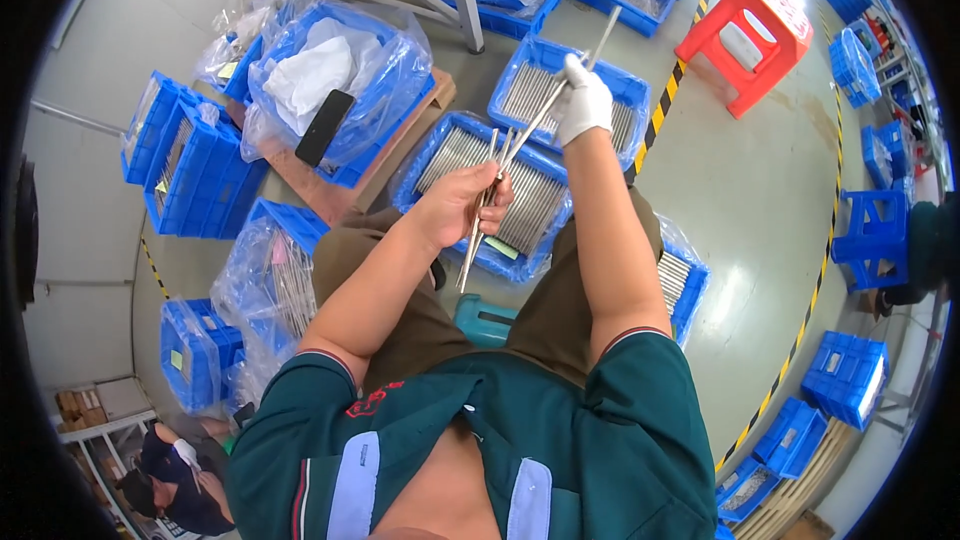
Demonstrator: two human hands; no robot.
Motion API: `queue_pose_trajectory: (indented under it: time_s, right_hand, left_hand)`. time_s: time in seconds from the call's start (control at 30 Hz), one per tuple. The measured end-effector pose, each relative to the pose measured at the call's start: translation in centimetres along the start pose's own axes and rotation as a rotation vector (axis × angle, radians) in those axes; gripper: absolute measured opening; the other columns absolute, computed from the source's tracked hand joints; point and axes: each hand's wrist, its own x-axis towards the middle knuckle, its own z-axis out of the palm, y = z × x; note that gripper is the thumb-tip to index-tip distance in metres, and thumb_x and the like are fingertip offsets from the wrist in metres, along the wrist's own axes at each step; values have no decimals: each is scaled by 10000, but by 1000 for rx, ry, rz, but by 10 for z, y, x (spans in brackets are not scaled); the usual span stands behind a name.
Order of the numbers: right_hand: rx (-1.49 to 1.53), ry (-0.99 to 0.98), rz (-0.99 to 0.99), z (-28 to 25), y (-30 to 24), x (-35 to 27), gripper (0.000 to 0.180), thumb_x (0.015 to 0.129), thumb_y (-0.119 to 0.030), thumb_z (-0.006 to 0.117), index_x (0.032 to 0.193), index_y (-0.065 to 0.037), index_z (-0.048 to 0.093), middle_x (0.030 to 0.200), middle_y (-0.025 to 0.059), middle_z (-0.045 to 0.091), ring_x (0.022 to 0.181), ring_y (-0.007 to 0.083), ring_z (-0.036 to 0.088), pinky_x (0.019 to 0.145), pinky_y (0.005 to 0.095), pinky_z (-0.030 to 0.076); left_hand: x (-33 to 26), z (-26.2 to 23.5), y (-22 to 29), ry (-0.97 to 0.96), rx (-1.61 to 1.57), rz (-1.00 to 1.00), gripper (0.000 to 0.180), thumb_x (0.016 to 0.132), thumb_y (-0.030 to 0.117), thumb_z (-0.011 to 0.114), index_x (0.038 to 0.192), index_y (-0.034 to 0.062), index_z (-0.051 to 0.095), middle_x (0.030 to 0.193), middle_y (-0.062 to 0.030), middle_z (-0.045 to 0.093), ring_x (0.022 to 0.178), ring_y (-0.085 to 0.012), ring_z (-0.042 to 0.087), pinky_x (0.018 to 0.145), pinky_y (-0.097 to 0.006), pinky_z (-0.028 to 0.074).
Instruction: Picking up, inspecting, and organizing thin metal tubes from a bulk container into structured bins.
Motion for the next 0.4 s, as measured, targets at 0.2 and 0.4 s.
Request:
queue_pose_trajectory:
  time_s: [0.2,0.4]
  right_hand:
    - [-231,27,-19,5,10,-3,282,848,-315,612,688,-92,546,516,-27,416,384,74,335,364,211,231]
    - [-710,-254,77,35,26,-46,295,837,-323,613,885,-35,653,589,24,554,461,107,488,439,233,375]
  left_hand:
    - [0,-17,12,16,-28,166,321,929,373,489,839,74,563,880,-48,551,772,-171,549,702,-354,487]
    - [6,-26,20,-60,-1,217,342,899,405,530,875,70,593,1022,-104,571,935,-257,587,865,-486,476]
